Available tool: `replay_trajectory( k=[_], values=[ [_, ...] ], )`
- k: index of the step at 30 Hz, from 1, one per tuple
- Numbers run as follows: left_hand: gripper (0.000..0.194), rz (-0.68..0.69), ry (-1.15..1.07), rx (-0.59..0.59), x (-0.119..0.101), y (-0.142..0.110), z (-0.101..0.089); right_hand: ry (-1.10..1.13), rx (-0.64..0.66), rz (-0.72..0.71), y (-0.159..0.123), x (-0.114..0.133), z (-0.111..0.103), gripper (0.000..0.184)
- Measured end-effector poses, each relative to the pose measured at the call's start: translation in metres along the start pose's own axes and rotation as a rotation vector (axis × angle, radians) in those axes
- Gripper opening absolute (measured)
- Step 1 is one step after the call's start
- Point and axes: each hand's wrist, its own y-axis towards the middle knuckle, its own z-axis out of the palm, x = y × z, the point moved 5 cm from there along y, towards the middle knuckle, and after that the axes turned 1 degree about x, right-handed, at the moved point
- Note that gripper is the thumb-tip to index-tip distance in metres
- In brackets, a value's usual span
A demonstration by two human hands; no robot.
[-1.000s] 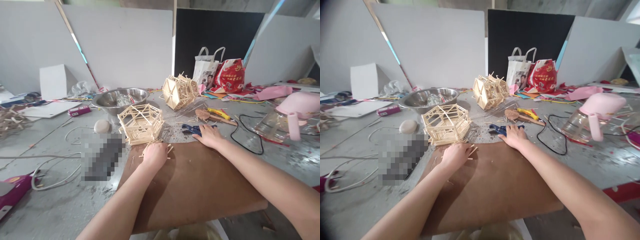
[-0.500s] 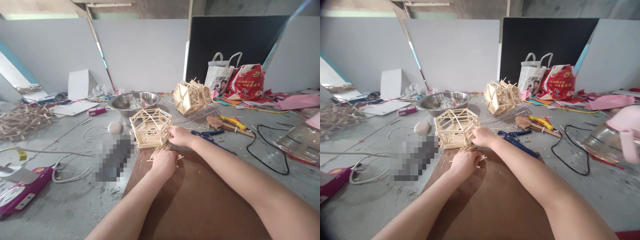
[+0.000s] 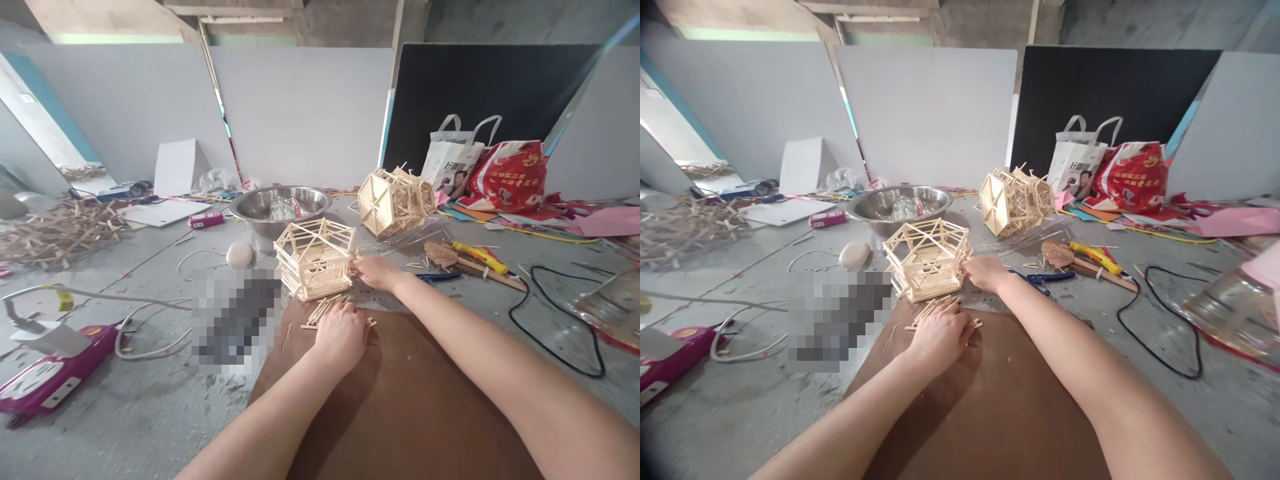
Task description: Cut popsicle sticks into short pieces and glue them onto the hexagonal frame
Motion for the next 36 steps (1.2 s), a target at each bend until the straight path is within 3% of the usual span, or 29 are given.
replay_trajectory(
  k=[9,13,20,27,31,36],
  values=[
    [0.022,0.084,0.035,-0.090,-0.002,0.000,-0.003,-0.074,0.013,0.120,-0.019,-0.035,0.002,0.029],
    [0.020,0.072,0.029,-0.111,0.000,0.001,-0.003,-0.107,0.002,0.153,-0.038,-0.033,0.003,0.030],
    [0.025,-0.024,0.059,-0.041,0.004,0.003,-0.004,-0.111,-0.060,0.180,-0.066,-0.017,-0.005,0.033],
    [0.021,-0.010,0.102,-0.024,0.006,0.005,-0.004,0.069,-0.176,0.168,-0.079,-0.009,-0.003,0.026],
    [0.018,0.002,0.102,0.024,0.007,0.006,-0.006,0.154,-0.307,0.252,-0.093,-0.037,-0.008,0.025],
    [0.018,-0.001,0.118,0.045,0.006,0.005,-0.010,0.160,-0.265,0.428,-0.109,-0.081,-0.013,0.023]
  ],
)
